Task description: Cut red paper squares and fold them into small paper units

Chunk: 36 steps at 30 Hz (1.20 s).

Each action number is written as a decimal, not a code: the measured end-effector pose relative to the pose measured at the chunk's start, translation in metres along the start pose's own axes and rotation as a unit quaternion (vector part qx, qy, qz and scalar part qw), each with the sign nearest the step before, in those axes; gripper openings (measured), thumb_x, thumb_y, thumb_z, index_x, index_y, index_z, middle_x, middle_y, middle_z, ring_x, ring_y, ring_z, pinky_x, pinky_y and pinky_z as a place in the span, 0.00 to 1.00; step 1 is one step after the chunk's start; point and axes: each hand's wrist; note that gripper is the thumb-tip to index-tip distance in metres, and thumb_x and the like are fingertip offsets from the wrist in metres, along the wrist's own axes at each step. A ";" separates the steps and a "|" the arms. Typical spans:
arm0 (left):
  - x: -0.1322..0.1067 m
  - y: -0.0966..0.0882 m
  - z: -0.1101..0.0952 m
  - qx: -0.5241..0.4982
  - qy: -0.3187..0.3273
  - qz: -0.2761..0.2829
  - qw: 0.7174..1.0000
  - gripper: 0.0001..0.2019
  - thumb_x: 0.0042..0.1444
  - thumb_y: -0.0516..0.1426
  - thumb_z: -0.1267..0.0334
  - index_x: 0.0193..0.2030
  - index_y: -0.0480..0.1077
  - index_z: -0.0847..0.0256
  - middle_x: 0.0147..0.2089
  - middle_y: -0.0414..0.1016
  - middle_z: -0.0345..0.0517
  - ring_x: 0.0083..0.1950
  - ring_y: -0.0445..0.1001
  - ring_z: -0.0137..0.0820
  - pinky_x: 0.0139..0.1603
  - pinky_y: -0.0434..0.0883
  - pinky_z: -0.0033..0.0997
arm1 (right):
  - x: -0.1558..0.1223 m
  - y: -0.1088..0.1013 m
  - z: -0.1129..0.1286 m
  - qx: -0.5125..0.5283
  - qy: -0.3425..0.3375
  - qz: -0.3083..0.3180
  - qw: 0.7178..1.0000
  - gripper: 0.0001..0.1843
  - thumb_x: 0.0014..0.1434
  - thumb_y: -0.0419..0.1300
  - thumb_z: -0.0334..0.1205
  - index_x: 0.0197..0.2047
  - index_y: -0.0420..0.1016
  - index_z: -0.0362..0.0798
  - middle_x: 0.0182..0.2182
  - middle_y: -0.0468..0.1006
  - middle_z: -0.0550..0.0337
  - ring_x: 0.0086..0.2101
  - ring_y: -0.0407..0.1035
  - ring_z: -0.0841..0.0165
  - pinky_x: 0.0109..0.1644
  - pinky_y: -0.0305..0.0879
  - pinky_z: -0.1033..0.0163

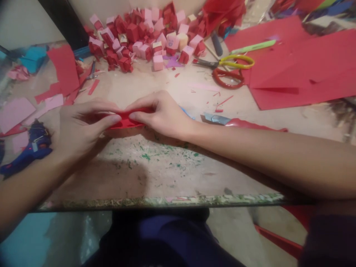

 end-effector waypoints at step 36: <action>0.004 -0.006 0.008 0.053 -0.011 -0.014 0.998 0.05 0.63 0.69 0.57 0.35 0.86 0.50 0.33 0.85 0.38 0.33 0.80 0.32 0.31 0.74 0.32 | 0.000 0.001 0.000 -0.046 -0.017 -0.031 0.998 0.10 0.66 0.67 0.39 0.34 0.86 0.45 0.31 0.84 0.57 0.34 0.75 0.66 0.38 0.68 0.62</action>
Point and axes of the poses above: each hand's wrist, its own x-axis towards the middle knuckle, its own y-axis out of the palm, z = x × y
